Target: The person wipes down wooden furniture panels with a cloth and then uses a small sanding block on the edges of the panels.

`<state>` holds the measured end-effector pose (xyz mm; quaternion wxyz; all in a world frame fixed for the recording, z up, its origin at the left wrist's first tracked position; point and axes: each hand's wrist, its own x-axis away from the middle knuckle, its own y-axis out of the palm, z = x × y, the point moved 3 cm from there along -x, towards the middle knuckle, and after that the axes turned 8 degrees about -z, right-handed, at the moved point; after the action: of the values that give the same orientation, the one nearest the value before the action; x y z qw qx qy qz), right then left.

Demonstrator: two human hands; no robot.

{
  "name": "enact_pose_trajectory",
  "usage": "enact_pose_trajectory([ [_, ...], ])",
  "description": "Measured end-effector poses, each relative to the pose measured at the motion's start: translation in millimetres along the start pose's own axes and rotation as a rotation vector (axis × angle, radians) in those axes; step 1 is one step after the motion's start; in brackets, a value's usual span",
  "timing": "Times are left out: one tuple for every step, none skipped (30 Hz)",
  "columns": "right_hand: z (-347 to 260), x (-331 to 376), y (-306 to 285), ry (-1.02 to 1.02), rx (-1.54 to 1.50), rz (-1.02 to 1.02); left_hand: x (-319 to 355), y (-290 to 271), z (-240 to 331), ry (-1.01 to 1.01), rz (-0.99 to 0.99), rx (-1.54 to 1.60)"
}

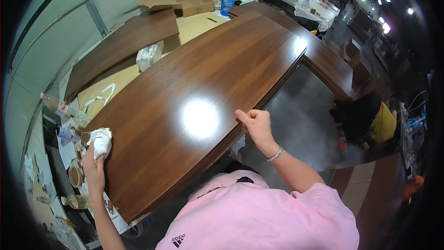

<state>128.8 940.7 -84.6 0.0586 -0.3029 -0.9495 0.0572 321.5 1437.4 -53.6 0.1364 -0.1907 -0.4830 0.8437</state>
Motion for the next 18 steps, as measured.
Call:
enact_pose_trajectory([
  [1,-1,-4,0.001,0.083,-0.003,-11,6,19,0.027,-0.011,-0.017],
  [2,-3,-7,0.003,0.166,-0.004,-27,16,41,0.085,-0.044,0.004],
  [2,-2,-8,0.006,0.158,-0.004,-43,22,64,0.139,-0.079,0.022],
  [2,-2,-7,0.017,0.153,-0.025,-61,35,74,0.187,-0.111,0.008],
  [2,-1,-8,0.024,0.148,-0.042,-81,53,84,0.239,-0.141,-0.006],
  [3,-2,-6,0.019,0.113,-0.062,-102,72,97,0.243,-0.133,-0.042],
  [-1,-1,-6,-0.008,0.098,-0.095,-122,91,111,0.250,-0.126,-0.077],
  [-1,0,-10,0.007,0.099,-0.116,-146,109,126,0.269,-0.130,-0.075],
  [0,0,-12,0.017,0.096,-0.144,-167,121,138,0.255,-0.092,-0.108],
  [2,-1,-12,-0.001,0.049,-0.177,-187,129,147,0.238,-0.051,-0.144],
  [4,-1,-11,-0.019,0.003,-0.208,-207,136,155,0.251,-0.045,-0.149],
  [3,-1,-13,-0.006,0.003,-0.234,-226,145,165,0.231,-0.076,-0.085],
  [4,-2,-13,0.010,0.006,-0.250,-243,152,174,0.212,-0.108,-0.021],
  [5,-3,-13,0.017,0.004,-0.274,-257,157,185,0.257,-0.102,0.020],
  [4,-4,-15,0.025,0.004,-0.294,-270,166,197,0.274,-0.100,0.021],
  [3,-5,-17,0.024,0.027,-0.338,-282,175,207,0.275,-0.092,0.025],
  [12,-8,-17,-0.009,-0.039,-0.395,-291,182,216,0.273,-0.082,0.027],
  [11,-10,-22,-0.047,0.053,-0.416,-298,191,225,0.278,-0.090,0.016],
])
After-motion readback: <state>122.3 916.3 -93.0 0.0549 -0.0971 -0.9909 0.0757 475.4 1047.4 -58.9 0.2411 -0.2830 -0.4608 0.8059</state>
